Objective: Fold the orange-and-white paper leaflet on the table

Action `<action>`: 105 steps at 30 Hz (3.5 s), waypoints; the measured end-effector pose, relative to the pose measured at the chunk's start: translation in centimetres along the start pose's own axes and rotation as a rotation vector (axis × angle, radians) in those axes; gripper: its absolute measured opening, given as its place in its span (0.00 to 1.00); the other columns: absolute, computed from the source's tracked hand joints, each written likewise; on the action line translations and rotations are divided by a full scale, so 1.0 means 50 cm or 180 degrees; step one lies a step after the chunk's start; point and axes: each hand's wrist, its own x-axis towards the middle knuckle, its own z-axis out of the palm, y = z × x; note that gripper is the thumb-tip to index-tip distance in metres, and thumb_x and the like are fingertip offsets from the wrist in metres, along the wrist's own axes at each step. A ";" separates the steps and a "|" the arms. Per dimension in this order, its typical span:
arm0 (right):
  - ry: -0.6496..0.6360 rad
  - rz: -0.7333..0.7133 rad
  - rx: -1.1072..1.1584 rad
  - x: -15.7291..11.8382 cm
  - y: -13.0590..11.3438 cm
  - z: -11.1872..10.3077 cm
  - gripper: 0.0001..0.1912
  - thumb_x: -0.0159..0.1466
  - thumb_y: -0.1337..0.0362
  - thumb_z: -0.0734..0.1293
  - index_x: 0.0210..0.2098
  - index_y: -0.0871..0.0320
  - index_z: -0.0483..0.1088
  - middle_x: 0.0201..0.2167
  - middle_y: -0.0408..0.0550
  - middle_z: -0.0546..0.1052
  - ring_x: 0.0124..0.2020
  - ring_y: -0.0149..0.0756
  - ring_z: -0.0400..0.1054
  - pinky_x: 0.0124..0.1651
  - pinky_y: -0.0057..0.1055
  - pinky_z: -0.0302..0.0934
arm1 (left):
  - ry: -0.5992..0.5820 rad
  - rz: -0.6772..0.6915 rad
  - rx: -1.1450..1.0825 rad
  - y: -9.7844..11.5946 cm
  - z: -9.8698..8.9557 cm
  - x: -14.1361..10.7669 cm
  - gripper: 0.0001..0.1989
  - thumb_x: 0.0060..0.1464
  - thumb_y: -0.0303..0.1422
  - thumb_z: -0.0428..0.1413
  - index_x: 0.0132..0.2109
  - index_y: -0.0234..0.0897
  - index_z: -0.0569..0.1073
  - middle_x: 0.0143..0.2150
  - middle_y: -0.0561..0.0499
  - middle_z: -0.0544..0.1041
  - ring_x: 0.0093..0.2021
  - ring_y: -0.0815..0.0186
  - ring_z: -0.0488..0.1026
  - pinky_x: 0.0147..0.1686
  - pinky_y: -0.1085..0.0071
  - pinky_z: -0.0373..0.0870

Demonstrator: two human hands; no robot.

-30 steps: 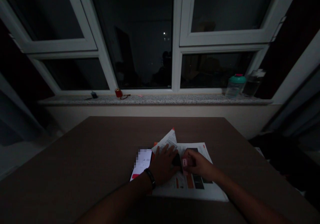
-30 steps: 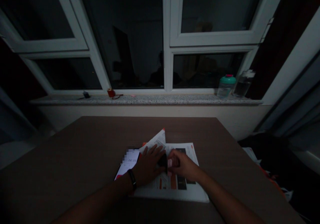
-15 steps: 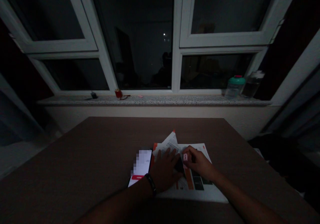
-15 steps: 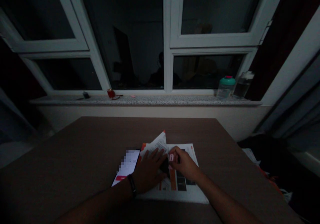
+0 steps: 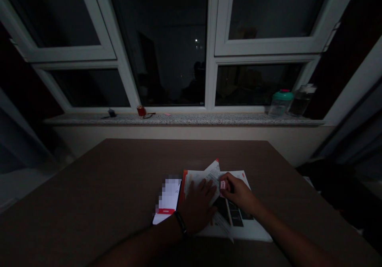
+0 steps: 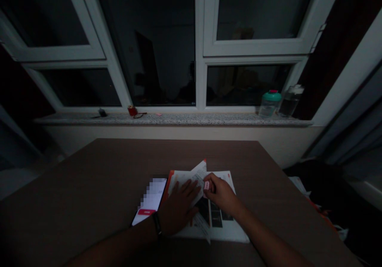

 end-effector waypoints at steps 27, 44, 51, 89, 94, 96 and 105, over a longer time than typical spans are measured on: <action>-0.0413 -0.0441 -0.0334 0.005 0.019 -0.012 0.06 0.59 0.69 0.65 0.36 0.55 0.65 0.30 0.41 0.71 0.32 0.34 0.65 0.35 0.27 0.56 | 0.0024 0.0029 0.0019 -0.008 0.007 -0.001 0.34 0.62 0.48 0.50 0.69 0.42 0.51 0.71 0.44 0.50 0.69 0.46 0.45 0.62 0.37 0.42; -0.0332 -0.0558 -0.0458 0.012 0.018 -0.014 0.06 0.61 0.71 0.63 0.37 0.55 0.65 0.33 0.42 0.71 0.35 0.35 0.65 0.38 0.29 0.57 | -0.0038 0.0047 0.0066 -0.004 -0.007 -0.003 0.33 0.63 0.45 0.51 0.69 0.47 0.49 0.71 0.45 0.49 0.69 0.45 0.45 0.61 0.35 0.44; -0.0744 -0.0837 -0.0483 -0.015 -0.015 -0.009 0.07 0.58 0.71 0.65 0.35 0.55 0.66 0.34 0.44 0.73 0.36 0.36 0.65 0.39 0.29 0.57 | 0.0071 0.0089 0.0125 -0.008 -0.004 0.005 0.29 0.64 0.40 0.50 0.69 0.47 0.51 0.70 0.46 0.53 0.69 0.50 0.46 0.63 0.42 0.46; -0.0682 -0.0698 -0.1271 -0.029 -0.066 -0.023 0.22 0.49 0.56 0.77 0.37 0.55 0.65 0.37 0.43 0.72 0.39 0.39 0.65 0.41 0.32 0.54 | 0.0548 -0.0294 0.0387 0.003 0.005 0.000 0.21 0.64 0.30 0.46 0.62 0.31 0.61 0.60 0.39 0.66 0.60 0.50 0.62 0.59 0.53 0.58; -0.0845 -0.0765 -0.1303 -0.030 -0.066 -0.025 0.20 0.51 0.58 0.76 0.38 0.55 0.66 0.39 0.45 0.72 0.41 0.40 0.66 0.42 0.32 0.54 | 0.0566 -0.0246 0.0002 0.002 0.004 0.001 0.25 0.63 0.27 0.45 0.65 0.30 0.55 0.61 0.40 0.65 0.60 0.53 0.61 0.60 0.57 0.57; -0.0870 -0.0882 -0.1367 -0.029 -0.063 -0.028 0.16 0.54 0.61 0.73 0.38 0.55 0.66 0.39 0.45 0.72 0.41 0.40 0.65 0.42 0.32 0.55 | 0.0560 -0.0336 -0.0118 0.004 -0.001 0.000 0.25 0.63 0.28 0.46 0.66 0.30 0.54 0.61 0.40 0.65 0.60 0.53 0.60 0.59 0.57 0.59; -0.0666 -0.0984 -0.1715 -0.015 -0.038 -0.058 0.05 0.60 0.71 0.63 0.35 0.57 0.66 0.35 0.46 0.70 0.38 0.37 0.64 0.41 0.31 0.55 | 0.0588 -0.0160 -0.0306 0.006 -0.023 -0.005 0.27 0.58 0.41 0.57 0.60 0.37 0.63 0.57 0.43 0.69 0.57 0.51 0.63 0.56 0.53 0.62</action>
